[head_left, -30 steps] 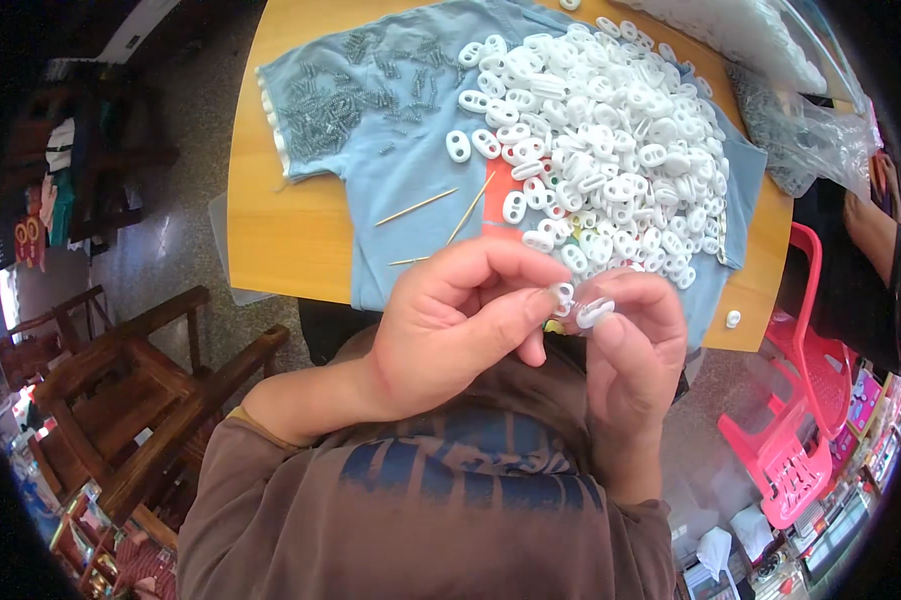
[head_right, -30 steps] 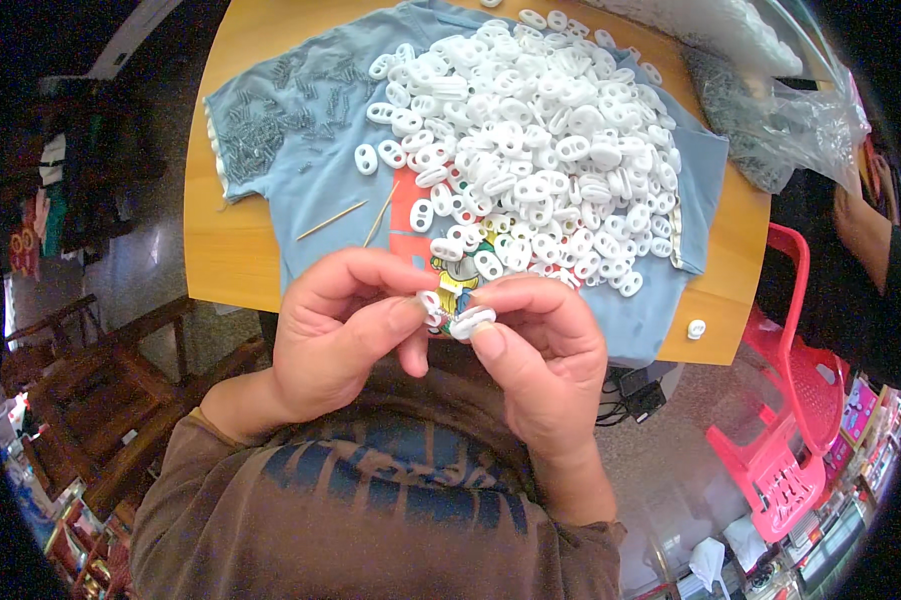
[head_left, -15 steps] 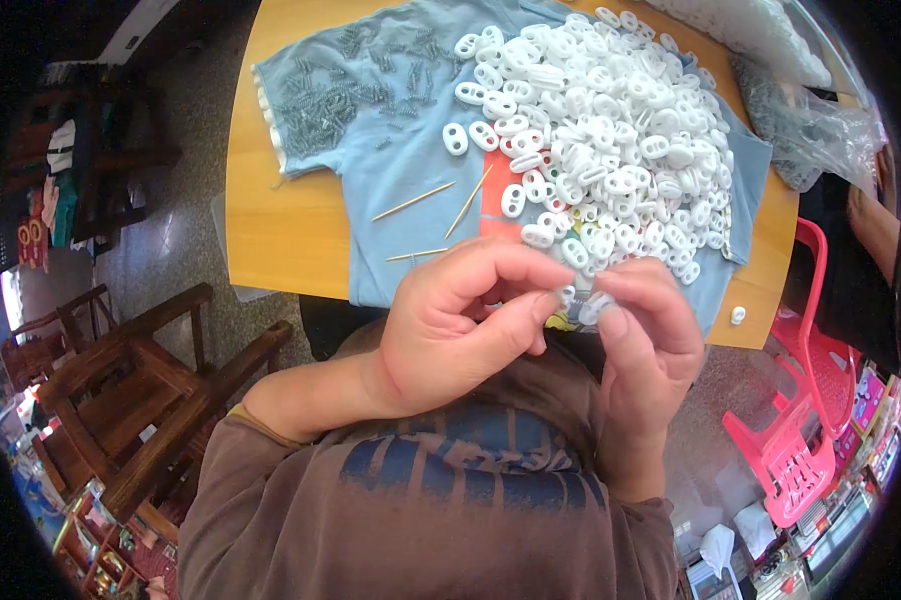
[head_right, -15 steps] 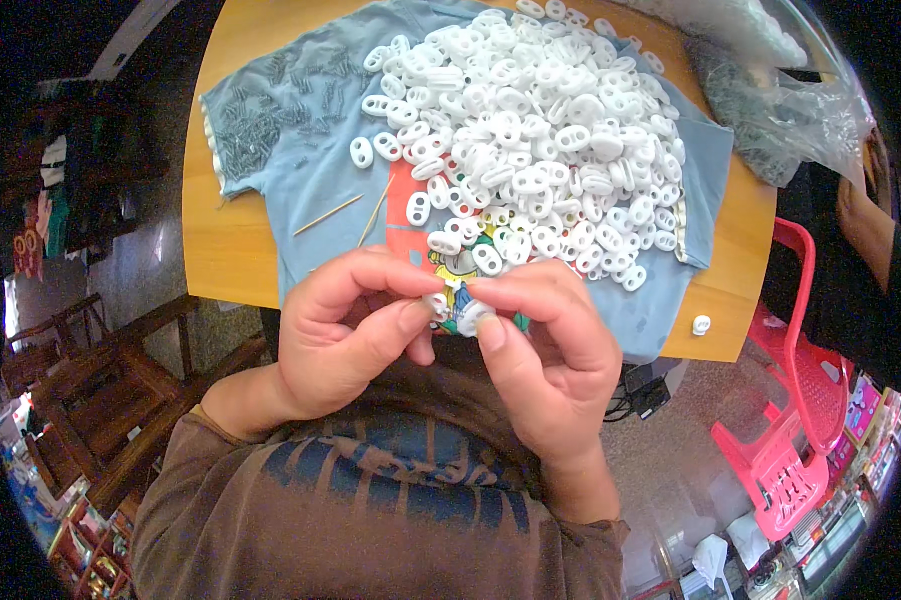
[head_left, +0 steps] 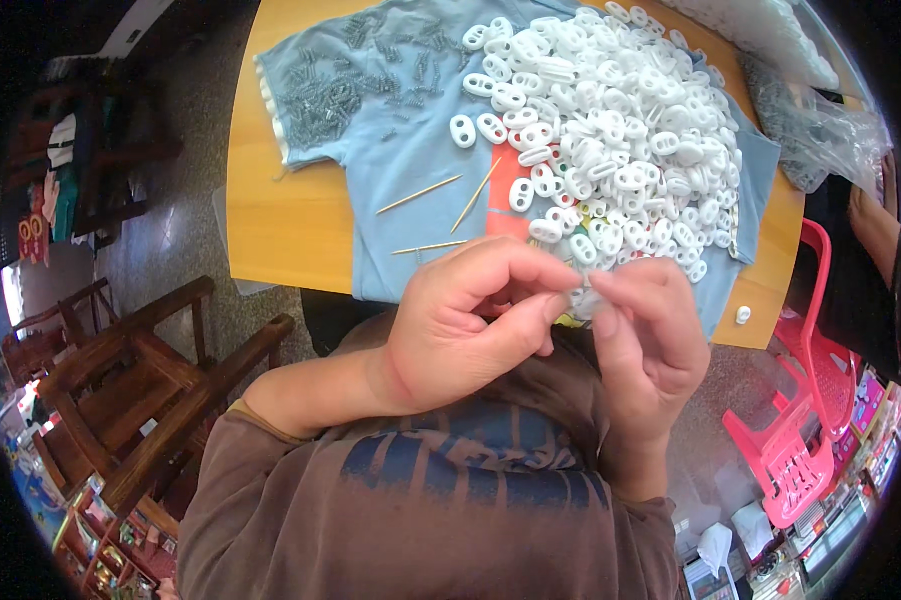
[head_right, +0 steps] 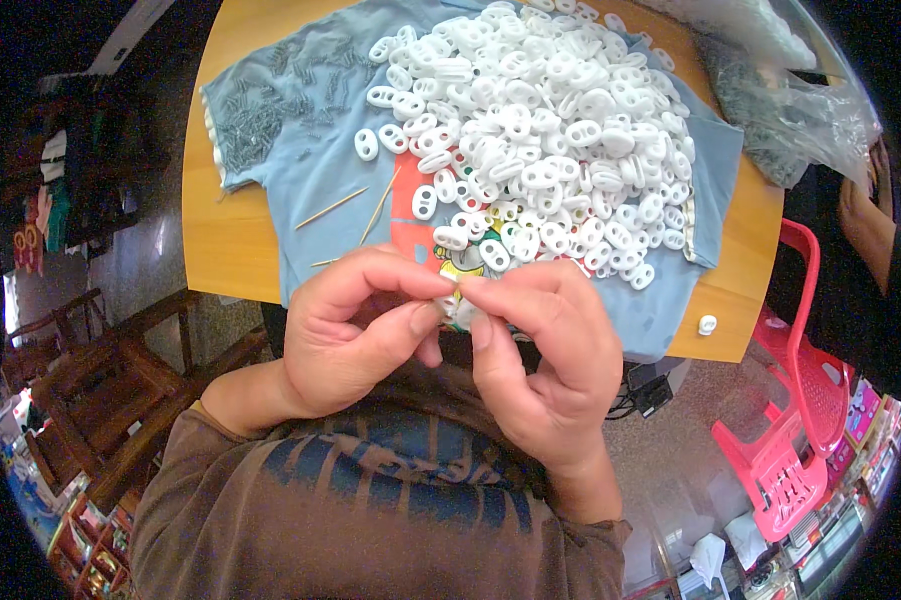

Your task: Sorting and inspecting small white plastic components on a table.

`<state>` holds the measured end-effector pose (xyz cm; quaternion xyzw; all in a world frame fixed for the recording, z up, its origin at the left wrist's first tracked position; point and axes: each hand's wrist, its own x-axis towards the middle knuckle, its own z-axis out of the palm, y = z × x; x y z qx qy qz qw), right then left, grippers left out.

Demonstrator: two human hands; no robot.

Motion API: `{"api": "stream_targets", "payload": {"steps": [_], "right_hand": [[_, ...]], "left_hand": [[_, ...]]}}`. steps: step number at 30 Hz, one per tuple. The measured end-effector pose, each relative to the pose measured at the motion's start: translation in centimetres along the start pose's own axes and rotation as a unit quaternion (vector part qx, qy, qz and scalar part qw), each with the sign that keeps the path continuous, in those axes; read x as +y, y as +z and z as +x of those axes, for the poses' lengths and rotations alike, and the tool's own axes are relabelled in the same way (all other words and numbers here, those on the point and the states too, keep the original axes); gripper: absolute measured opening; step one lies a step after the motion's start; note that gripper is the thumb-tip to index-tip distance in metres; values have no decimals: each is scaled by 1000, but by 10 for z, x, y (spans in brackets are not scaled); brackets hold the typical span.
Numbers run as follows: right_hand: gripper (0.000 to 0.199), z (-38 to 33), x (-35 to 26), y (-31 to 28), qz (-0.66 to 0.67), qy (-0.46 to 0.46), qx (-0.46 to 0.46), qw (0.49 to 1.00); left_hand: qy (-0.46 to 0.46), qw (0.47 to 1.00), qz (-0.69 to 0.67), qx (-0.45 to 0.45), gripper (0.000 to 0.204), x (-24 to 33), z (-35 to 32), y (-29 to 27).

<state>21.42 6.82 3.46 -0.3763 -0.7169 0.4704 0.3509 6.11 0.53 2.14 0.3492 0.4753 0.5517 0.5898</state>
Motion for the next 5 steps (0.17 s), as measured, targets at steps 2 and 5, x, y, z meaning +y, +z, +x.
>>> {"api": "stream_targets", "payload": {"steps": [2, 5], "right_hand": [[24, 2, 1, -1, 18, -5, -6, 1000], [25, 0, 1, 1, 29, 12, -5, 1000]], "left_hand": [[-8, 999, -40, -2, 17, 0, -1, 1], [-36, 995, -90, -6, 19, -2, -2, 1]]}}
